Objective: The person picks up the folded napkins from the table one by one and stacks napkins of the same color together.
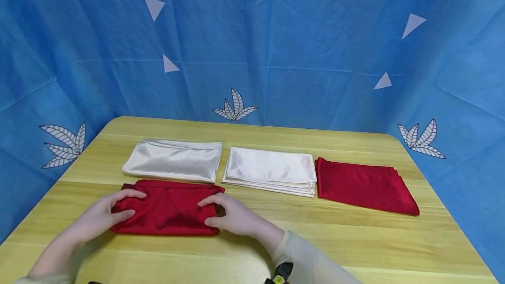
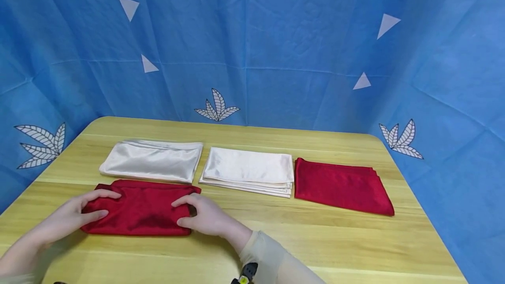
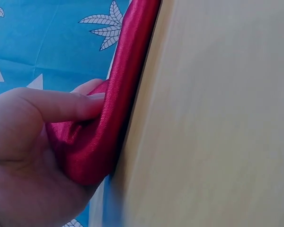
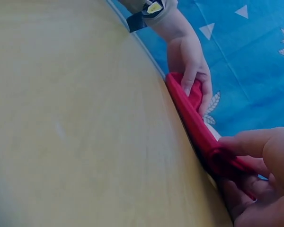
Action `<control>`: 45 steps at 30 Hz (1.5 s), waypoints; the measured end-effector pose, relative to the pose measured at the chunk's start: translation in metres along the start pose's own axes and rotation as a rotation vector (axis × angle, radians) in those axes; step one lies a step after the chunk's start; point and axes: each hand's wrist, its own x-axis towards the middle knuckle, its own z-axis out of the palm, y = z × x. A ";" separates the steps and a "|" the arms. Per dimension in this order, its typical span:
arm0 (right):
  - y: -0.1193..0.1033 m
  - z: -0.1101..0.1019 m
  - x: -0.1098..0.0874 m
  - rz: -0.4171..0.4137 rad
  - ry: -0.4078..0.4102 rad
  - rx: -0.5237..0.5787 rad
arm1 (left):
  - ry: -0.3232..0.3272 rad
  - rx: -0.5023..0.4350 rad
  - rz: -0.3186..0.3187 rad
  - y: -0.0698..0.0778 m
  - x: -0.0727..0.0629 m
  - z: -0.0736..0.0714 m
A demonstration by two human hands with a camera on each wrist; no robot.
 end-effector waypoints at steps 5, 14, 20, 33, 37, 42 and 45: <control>0.001 -0.001 -0.002 0.054 0.070 0.067 | 0.014 -0.019 -0.051 0.002 0.003 0.002; 0.008 -0.006 -0.006 0.081 0.132 0.186 | 0.044 -0.055 -0.095 0.010 0.006 0.006; 0.009 -0.011 -0.015 0.093 0.142 0.228 | 0.063 -0.045 -0.072 0.018 0.006 0.008; 0.005 -0.051 -0.041 0.017 0.150 0.050 | 0.181 0.004 0.033 0.053 0.016 0.027; 0.006 -0.075 -0.044 -0.035 0.145 -0.066 | 0.215 -0.022 0.048 0.065 0.029 0.037; 0.006 -0.109 -0.049 -0.048 0.100 -0.175 | 0.217 -0.094 0.060 0.079 0.047 0.052; 0.005 -0.130 -0.054 -0.046 0.055 -0.178 | 0.211 -0.125 0.083 0.088 0.059 0.062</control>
